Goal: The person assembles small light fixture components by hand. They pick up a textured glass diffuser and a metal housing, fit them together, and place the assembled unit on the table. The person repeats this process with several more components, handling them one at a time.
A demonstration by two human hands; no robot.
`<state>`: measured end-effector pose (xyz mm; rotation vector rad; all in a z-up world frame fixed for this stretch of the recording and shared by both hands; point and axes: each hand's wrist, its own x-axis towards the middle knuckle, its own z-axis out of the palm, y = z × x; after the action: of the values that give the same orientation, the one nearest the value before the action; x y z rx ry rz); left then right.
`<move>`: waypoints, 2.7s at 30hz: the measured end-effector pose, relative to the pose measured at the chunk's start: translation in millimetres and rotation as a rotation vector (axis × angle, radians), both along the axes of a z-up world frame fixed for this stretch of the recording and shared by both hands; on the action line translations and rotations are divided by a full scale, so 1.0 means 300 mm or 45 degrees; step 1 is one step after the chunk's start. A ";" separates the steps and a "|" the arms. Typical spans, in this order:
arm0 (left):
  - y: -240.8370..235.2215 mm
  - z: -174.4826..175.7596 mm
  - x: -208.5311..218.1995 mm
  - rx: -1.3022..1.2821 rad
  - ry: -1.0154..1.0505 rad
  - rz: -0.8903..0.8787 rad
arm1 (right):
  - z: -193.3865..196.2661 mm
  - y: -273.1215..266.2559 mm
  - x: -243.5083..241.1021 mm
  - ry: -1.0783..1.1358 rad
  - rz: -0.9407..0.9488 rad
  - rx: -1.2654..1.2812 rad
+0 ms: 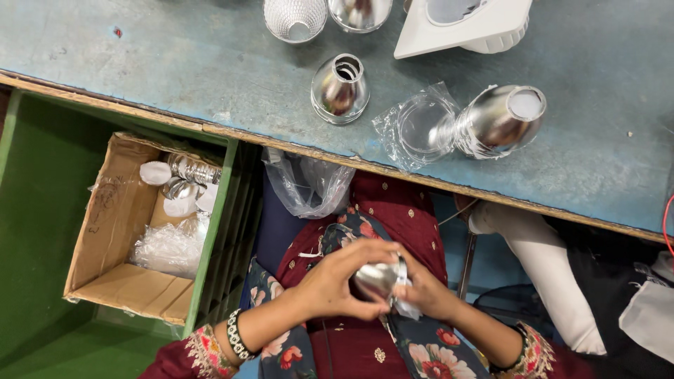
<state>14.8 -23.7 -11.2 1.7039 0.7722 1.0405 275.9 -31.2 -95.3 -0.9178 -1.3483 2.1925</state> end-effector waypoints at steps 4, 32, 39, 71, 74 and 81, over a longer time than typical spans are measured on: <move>0.031 0.007 0.013 -0.205 0.217 0.147 | -0.013 0.042 -0.012 0.048 -0.129 -0.339; -0.037 0.076 -0.014 -0.198 0.533 -0.156 | 0.210 0.077 -0.010 -0.348 0.592 0.332; -0.051 0.045 -0.084 -0.445 0.286 -0.250 | 0.181 0.090 0.022 -0.233 0.642 0.281; 0.663 0.273 -0.188 0.699 1.224 0.675 | 0.152 0.139 -0.186 0.741 -0.238 -0.550; 0.531 0.329 -0.183 0.752 1.046 0.744 | 0.129 0.164 -0.171 0.787 -0.260 -0.512; 0.265 0.272 -0.072 0.142 0.511 0.112 | 0.020 0.167 -0.161 0.616 -0.517 -0.554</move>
<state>-6.8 55.7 70.4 2.0225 1.0671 0.8200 227.7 19.0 -89.4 -0.6570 -0.4280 2.2093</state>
